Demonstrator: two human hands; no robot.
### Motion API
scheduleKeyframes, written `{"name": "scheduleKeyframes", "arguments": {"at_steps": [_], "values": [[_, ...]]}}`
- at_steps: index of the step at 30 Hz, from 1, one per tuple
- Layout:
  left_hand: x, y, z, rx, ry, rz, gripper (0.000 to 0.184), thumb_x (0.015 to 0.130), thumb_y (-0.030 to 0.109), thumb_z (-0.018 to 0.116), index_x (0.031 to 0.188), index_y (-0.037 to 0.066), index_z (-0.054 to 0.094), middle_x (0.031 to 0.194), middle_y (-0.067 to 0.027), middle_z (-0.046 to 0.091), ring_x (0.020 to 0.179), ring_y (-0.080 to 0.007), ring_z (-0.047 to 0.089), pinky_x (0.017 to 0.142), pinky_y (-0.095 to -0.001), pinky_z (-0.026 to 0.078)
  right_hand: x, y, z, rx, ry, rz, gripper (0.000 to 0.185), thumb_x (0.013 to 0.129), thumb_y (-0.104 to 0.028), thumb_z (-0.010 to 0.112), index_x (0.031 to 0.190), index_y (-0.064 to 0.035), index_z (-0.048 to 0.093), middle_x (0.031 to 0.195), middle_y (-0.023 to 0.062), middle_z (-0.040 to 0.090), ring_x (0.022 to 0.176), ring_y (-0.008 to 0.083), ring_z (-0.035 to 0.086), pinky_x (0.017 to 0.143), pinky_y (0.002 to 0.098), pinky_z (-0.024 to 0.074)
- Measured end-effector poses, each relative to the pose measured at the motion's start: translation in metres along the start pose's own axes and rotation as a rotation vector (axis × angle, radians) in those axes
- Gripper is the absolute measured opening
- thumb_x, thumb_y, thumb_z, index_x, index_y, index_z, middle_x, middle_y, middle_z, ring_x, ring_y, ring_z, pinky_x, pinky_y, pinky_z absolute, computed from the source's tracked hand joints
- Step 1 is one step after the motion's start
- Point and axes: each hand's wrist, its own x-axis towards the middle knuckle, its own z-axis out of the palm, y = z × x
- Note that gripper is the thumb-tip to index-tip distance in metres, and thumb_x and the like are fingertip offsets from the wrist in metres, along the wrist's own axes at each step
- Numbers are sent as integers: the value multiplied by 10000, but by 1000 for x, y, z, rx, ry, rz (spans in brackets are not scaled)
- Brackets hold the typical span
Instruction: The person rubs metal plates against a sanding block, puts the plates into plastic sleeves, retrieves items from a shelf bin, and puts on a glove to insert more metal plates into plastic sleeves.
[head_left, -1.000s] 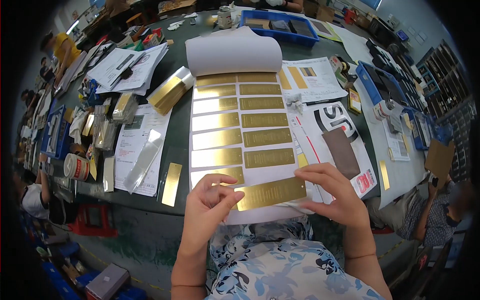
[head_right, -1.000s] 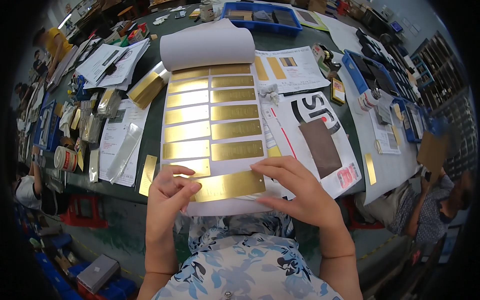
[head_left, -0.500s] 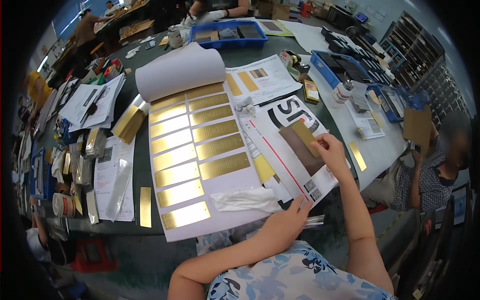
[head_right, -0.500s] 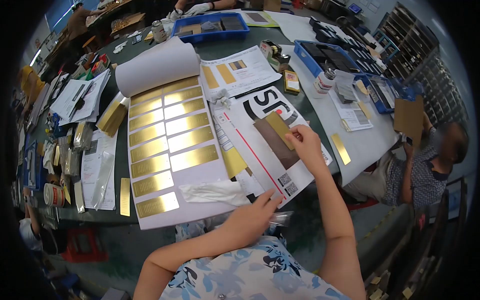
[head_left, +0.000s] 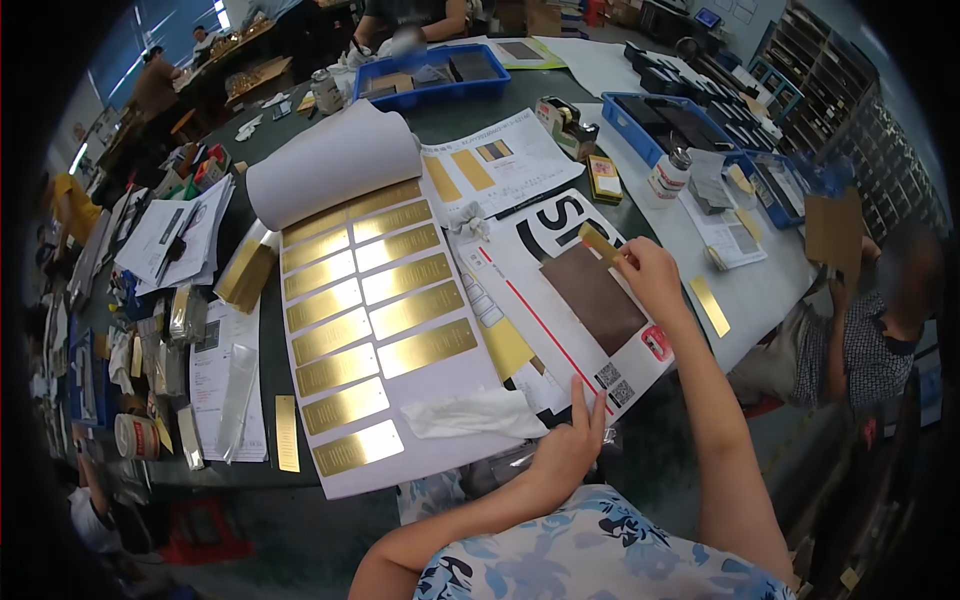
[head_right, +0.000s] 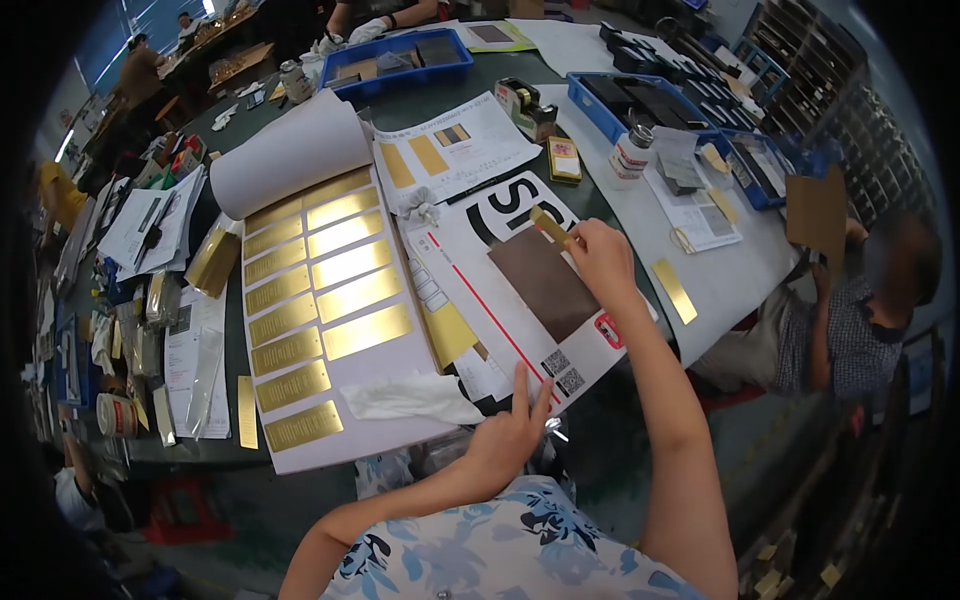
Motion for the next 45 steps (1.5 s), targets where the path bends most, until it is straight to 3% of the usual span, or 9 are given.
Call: {"name": "scheduleKeyframes", "arguments": {"at_steps": [1,3,6,11,16,26,30,35,45], "values": [[1,0,1,-7,19,-1,500,834,108,531,1327,27,506,1295,-399,442,441,-112,580,430,-229,482,-1,-3,4,-1,-4,-3,123,778,-144,659,809,-25,641,788,115,616,754,307,601,666,403,456],[-3,3,2,-29,18,7,504,832,109,530,1329,30,504,1291,-399,447,439,-108,578,429,-229,482,-16,-11,16,-227,172,-380,73,775,-105,642,755,-41,613,747,93,587,730,282,585,648,397,425],[0,1,0,-8,17,0,495,827,108,526,1316,33,518,1291,-397,448,433,-101,572,421,-225,476,-43,-33,18,-258,151,-391,65,766,-74,632,723,-56,587,721,85,560,715,262,571,645,384,403],[0,2,7,2,38,5,486,822,102,520,1302,35,533,1287,-393,455,428,-95,569,428,-211,480,-63,-44,-13,-117,-9,-369,60,771,-93,661,782,-43,629,748,89,590,729,268,591,636,382,418],[0,0,5,-18,40,8,485,825,101,514,1305,33,531,1282,-399,456,430,-94,571,435,-210,485,-72,-21,-32,-1,-50,-1,89,773,-82,681,801,-8,640,754,118,615,706,313,597,636,396,456],[1,-1,3,-61,32,3,486,804,97,522,1286,36,552,1282,-392,461,426,-91,564,436,-213,483,20,-46,59,89,20,-158,111,812,-110,631,859,-11,613,797,147,612,779,341,607,698,411,473],[1,-2,5,-50,48,-6,486,808,104,522,1288,40,553,1288,-385,461,427,-96,565,432,-214,478,22,-64,28,175,60,-169,158,817,-93,623,958,-26,596,847,154,628,824,351,614,728,408,482],[0,-1,7,-57,37,14,485,814,113,524,1293,39,549,1292,-383,459,437,-101,569,437,-221,482,-2,-69,-51,141,-101,-29,238,806,-53,653,1029,-12,579,871,104,627,781,206,602,740,316,473],[-1,-4,7,-49,71,10,506,794,105,529,1294,39,547,1309,-379,447,445,-98,571,448,-212,486,-21,-49,-17,170,-215,-88,150,813,-81,658,925,14,625,791,90,628,708,168,579,662,298,458]]}}
